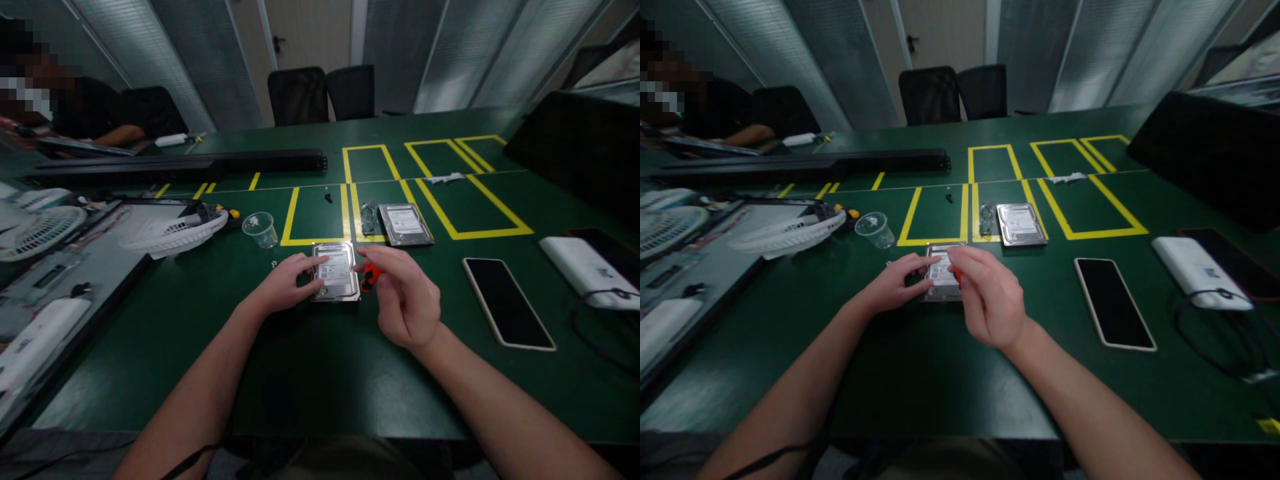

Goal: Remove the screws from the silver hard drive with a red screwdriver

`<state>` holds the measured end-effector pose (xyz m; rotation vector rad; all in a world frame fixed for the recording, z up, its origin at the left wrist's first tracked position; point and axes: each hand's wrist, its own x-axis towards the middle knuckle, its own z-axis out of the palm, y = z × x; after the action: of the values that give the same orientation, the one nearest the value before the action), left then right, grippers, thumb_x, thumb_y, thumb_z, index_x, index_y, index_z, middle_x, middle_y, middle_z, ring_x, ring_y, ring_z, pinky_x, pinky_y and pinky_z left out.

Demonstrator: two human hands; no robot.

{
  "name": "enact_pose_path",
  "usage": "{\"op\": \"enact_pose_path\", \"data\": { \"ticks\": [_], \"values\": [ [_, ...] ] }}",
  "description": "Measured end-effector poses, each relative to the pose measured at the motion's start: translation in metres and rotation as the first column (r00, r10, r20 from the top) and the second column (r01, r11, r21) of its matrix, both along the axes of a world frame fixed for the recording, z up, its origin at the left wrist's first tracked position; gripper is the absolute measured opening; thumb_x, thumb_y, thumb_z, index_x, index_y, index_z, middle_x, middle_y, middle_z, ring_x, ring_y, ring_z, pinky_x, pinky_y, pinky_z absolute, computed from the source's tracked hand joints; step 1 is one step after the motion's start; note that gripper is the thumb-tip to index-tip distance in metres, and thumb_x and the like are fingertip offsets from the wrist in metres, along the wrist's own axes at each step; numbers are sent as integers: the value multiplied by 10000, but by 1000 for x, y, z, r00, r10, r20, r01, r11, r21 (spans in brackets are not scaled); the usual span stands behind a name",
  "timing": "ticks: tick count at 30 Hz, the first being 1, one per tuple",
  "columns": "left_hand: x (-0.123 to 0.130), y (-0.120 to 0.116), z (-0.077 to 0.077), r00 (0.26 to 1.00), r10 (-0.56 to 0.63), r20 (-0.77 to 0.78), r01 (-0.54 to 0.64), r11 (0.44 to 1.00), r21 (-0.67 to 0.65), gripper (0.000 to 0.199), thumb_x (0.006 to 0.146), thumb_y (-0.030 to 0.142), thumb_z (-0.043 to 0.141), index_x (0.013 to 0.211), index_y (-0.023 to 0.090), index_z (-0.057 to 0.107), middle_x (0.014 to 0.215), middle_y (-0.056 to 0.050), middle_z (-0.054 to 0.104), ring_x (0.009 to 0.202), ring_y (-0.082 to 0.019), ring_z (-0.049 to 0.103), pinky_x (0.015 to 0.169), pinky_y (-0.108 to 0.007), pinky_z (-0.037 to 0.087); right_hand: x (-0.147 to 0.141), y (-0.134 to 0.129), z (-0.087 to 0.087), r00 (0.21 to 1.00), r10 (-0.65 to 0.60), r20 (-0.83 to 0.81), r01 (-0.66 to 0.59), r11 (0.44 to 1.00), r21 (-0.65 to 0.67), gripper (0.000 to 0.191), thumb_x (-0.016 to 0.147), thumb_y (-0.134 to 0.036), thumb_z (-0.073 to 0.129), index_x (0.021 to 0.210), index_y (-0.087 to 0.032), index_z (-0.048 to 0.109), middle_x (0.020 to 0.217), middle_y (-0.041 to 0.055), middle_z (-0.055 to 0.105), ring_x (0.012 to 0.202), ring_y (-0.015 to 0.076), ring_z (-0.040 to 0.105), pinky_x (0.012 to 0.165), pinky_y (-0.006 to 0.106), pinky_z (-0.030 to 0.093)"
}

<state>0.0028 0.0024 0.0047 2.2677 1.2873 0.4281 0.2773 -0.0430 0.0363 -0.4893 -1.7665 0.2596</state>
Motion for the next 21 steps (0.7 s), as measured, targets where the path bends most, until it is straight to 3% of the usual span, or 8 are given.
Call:
{"op": "enact_pose_path", "data": {
  "ticks": [4, 10, 16, 21],
  "values": [
    [0, 0, 1, 1000, 11, -5, -11, 1000, -13, 589, 1074, 507, 628, 1635, 345, 561, 1194, -76, 630, 1040, -245, 605, 928, -406, 499, -1, 1, 2, 1000, 10, -19, -10, 1000, 14, 553, 979, 4, 574, 1501, -173, 615, 1355, 173, 750, 1130, 273, 812, 995, 493, 689],
    [1, -1, 3, 1000, 17, -12, -18, 1000, -22, 590, 1069, 501, 627, 1631, 331, 566, 1204, -81, 621, 1039, -247, 602, 919, -400, 493, -4, 2, 2, 999, 11, -47, -10, 1000, 25, 573, 946, 17, 653, 1475, -194, 589, 1299, 168, 777, 1240, 324, 795, 996, 525, 698],
    [0, -1, 1, 1000, 14, -14, -14, 1000, -18, 591, 1077, 517, 616, 1638, 339, 556, 1201, -79, 623, 1039, -245, 599, 908, -394, 492, -3, 4, 0, 999, 10, -53, -8, 1000, 27, 616, 947, -10, 718, 1499, -236, 566, 1330, 158, 781, 1174, 284, 819, 934, 470, 729],
    [-1, 0, -1, 1000, 5, -6, -5, 1000, 1, 583, 1076, 514, 622, 1629, 337, 565, 1182, -74, 629, 1030, -240, 604, 915, -395, 494, -1, 3, 4, 998, -53, 17, 51, 995, 82, 573, 944, -10, 718, 1478, -202, 639, 1267, 148, 791, 1099, 263, 822, 927, 435, 716]
  ]
}}
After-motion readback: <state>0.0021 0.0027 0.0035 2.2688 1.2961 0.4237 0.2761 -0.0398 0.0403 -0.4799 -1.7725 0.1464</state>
